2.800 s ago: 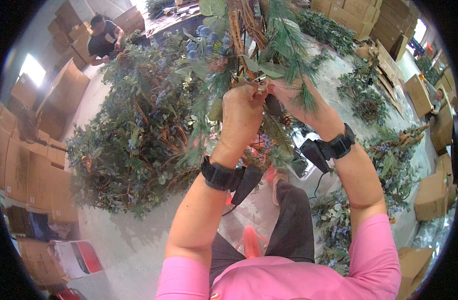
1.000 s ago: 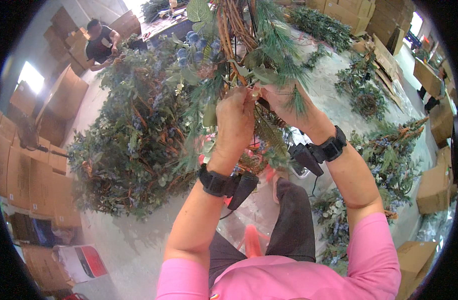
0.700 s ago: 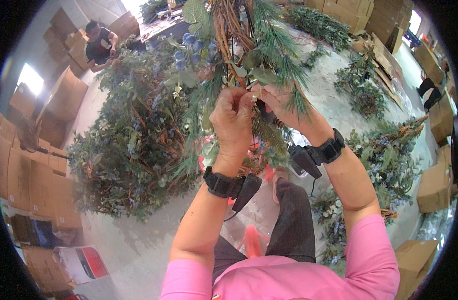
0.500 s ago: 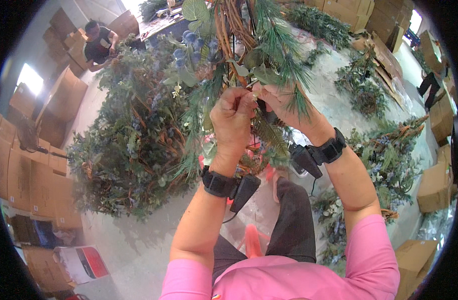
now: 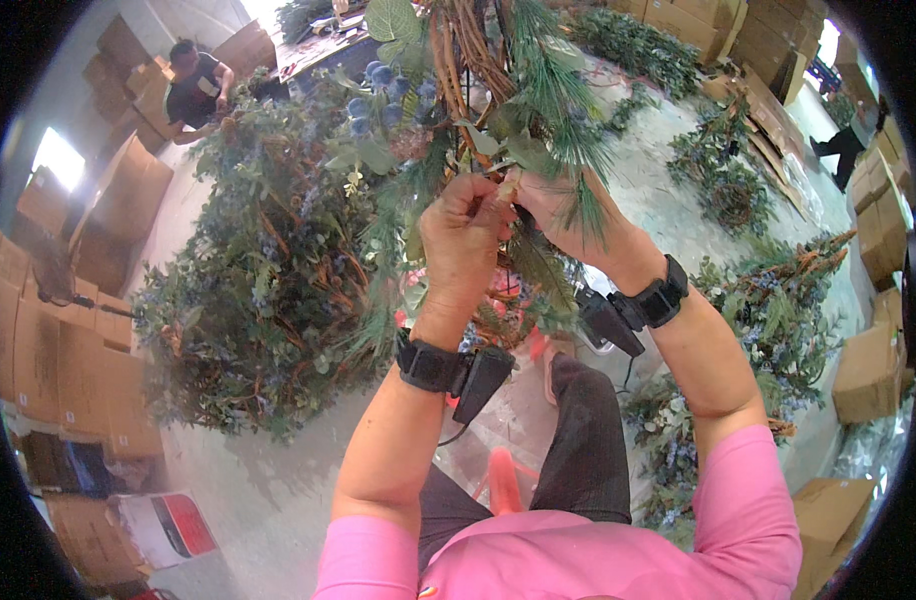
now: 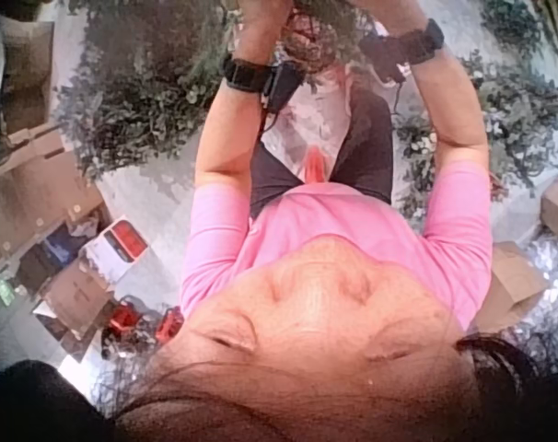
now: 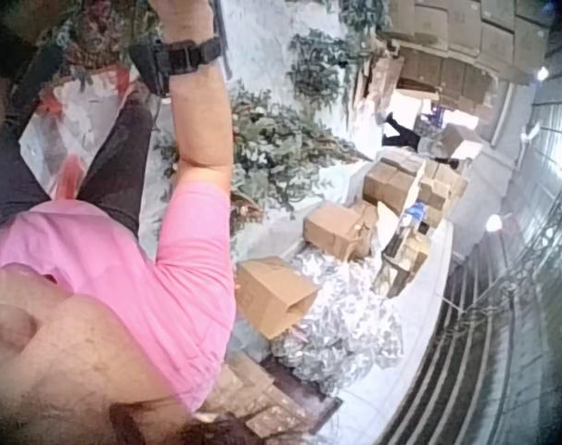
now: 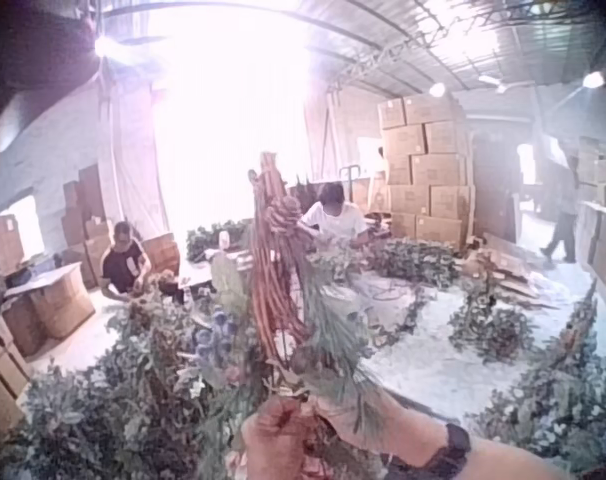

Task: Assembling and tying decorative floral and evergreen garlands.

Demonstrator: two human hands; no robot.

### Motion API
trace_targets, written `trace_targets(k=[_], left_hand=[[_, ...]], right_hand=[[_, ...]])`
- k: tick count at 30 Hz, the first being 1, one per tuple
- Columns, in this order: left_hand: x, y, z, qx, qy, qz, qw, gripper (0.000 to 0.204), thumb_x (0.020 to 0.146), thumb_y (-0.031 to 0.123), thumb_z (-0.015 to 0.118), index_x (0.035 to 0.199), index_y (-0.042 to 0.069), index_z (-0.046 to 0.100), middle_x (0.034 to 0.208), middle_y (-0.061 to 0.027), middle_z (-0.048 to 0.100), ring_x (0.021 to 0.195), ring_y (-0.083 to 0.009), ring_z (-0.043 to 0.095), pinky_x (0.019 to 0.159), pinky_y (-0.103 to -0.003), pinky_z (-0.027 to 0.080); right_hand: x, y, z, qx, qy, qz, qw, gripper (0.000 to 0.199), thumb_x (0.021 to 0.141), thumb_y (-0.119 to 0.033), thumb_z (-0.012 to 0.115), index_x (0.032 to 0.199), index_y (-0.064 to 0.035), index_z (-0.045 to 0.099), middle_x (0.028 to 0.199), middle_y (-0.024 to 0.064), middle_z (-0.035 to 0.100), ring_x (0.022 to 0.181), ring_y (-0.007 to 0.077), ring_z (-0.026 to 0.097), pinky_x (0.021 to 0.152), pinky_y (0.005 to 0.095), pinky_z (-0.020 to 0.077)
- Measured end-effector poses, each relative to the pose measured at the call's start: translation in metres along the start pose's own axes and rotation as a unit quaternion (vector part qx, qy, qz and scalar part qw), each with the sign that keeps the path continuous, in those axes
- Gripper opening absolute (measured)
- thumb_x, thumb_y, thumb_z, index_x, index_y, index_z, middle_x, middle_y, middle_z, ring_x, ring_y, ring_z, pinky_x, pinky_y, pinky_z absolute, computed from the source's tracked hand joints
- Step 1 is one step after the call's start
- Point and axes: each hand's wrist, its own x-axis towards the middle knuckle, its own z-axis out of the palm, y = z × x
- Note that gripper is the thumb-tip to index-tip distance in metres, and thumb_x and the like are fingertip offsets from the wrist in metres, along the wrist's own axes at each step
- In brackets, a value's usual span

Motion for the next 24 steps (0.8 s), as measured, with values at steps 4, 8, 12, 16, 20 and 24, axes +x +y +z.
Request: trace_targets(k=[4, 8, 12, 16, 20, 24], left_hand=[[-0.002, 0.005, 0.002, -0.006, -0.005, 0.007, 1.000, 0.009, 0.086, 0.011, 0.056, 0.084, 0.002, 0.057, 0.070, -0.0012, 0.059, 0.058, -0.0062, 0.053, 0.051, -0.019, 0.043], [-0.005, 0.007, 0.005, -0.023, 0.023, 0.004, 0.999, 0.009, 0.086, 0.011, 0.056, 0.084, 0.003, 0.057, 0.068, -0.0006, 0.059, 0.058, -0.0060, 0.053, 0.051, -0.018, 0.043], [-0.004, 0.007, 0.006, -0.030, 0.031, 0.006, 0.999, 0.008, 0.086, 0.012, 0.057, 0.085, 0.003, 0.058, 0.068, -0.0007, 0.059, 0.059, -0.0058, 0.054, 0.052, -0.018, 0.044], [-0.002, 0.003, 0.002, -0.035, 0.026, 0.009, 0.999, 0.008, 0.085, 0.012, 0.057, 0.084, 0.003, 0.058, 0.069, -0.0011, 0.059, 0.060, -0.0060, 0.055, 0.052, -0.018, 0.045], [-0.002, 0.003, 0.002, -0.028, 0.022, 0.014, 0.999, 0.009, 0.085, 0.011, 0.058, 0.084, 0.003, 0.058, 0.070, -0.0021, 0.060, 0.061, -0.0071, 0.056, 0.052, -0.019, 0.045], [-0.001, 0.003, 0.002, -0.063, 0.016, 0.009, 0.998, 0.009, 0.085, 0.011, 0.058, 0.084, 0.002, 0.058, 0.070, -0.0030, 0.060, 0.061, -0.0079, 0.056, 0.052, -0.019, 0.046]], right_hand=[[0.003, -0.009, -0.003, 0.168, 0.009, 0.112, 0.979, 0.014, 0.082, -0.012, 0.053, 0.092, -0.0047, 0.059, 0.076, 0.0086, 0.061, 0.064, 0.0200, 0.057, 0.057, 0.0289, 0.0442], [0.004, -0.012, -0.007, 0.270, -0.004, 0.277, 0.922, 0.016, 0.084, -0.016, 0.054, 0.093, -0.0037, 0.059, 0.070, 0.0061, 0.059, 0.053, 0.0139, 0.054, 0.051, 0.0270, 0.0437], [0.004, -0.009, 0.001, 0.389, 0.049, 0.247, 0.886, 0.018, 0.084, -0.017, 0.054, 0.092, -0.0013, 0.059, 0.068, 0.0038, 0.058, 0.051, 0.0093, 0.052, 0.049, 0.0251, 0.0438], [0.009, -0.013, -0.003, 0.343, 0.029, 0.241, 0.908, 0.019, 0.085, -0.016, 0.053, 0.092, 0.0003, 0.059, 0.068, 0.0037, 0.059, 0.052, 0.0099, 0.053, 0.049, 0.0249, 0.0440], [0.006, -0.005, 0.007, 0.390, 0.041, 0.225, 0.892, 0.019, 0.085, -0.017, 0.053, 0.091, 0.0004, 0.059, 0.067, 0.0040, 0.058, 0.052, 0.0099, 0.053, 0.048, 0.0251, 0.0440], [0.007, -0.007, 0.004, 0.368, 0.021, 0.223, 0.902, 0.021, 0.085, -0.019, 0.053, 0.090, 0.0005, 0.058, 0.066, 0.0043, 0.058, 0.051, 0.0099, 0.053, 0.049, 0.0246, 0.0438]])
